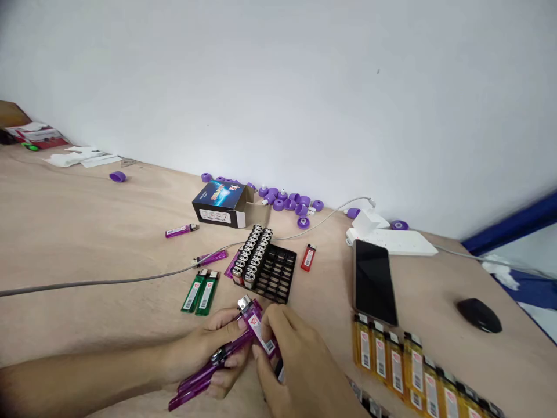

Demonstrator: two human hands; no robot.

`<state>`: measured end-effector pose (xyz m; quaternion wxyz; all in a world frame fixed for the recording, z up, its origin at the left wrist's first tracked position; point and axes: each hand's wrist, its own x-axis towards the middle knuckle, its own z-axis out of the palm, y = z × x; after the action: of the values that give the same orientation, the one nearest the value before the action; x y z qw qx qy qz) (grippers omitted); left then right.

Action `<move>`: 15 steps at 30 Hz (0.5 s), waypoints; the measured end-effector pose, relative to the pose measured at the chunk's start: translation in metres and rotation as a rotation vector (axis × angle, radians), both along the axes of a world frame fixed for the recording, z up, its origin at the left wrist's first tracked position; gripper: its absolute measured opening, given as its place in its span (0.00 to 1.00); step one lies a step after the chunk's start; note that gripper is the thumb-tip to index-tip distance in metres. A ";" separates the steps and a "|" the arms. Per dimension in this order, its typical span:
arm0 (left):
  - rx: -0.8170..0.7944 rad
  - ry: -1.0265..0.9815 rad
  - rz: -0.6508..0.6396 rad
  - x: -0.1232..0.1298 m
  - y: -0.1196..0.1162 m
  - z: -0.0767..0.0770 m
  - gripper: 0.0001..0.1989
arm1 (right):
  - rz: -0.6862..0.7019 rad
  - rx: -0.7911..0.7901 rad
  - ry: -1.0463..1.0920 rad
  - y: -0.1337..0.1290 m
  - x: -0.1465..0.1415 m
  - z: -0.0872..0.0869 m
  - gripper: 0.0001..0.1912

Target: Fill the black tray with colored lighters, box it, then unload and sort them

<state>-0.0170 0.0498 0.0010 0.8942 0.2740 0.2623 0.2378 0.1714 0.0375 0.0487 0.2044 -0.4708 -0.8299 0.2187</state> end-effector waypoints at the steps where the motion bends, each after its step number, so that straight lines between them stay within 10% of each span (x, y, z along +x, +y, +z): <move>1: 0.004 0.004 0.000 0.000 -0.001 0.000 0.27 | 0.017 0.007 -0.002 -0.002 -0.001 0.001 0.08; 15: 0.057 0.035 -0.033 -0.001 -0.004 0.001 0.27 | -0.129 -0.416 0.346 -0.002 -0.005 -0.002 0.07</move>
<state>-0.0181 0.0454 0.0020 0.8851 0.3080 0.2663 0.2255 0.1660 0.0354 0.0467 0.2557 -0.5103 -0.6881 0.4480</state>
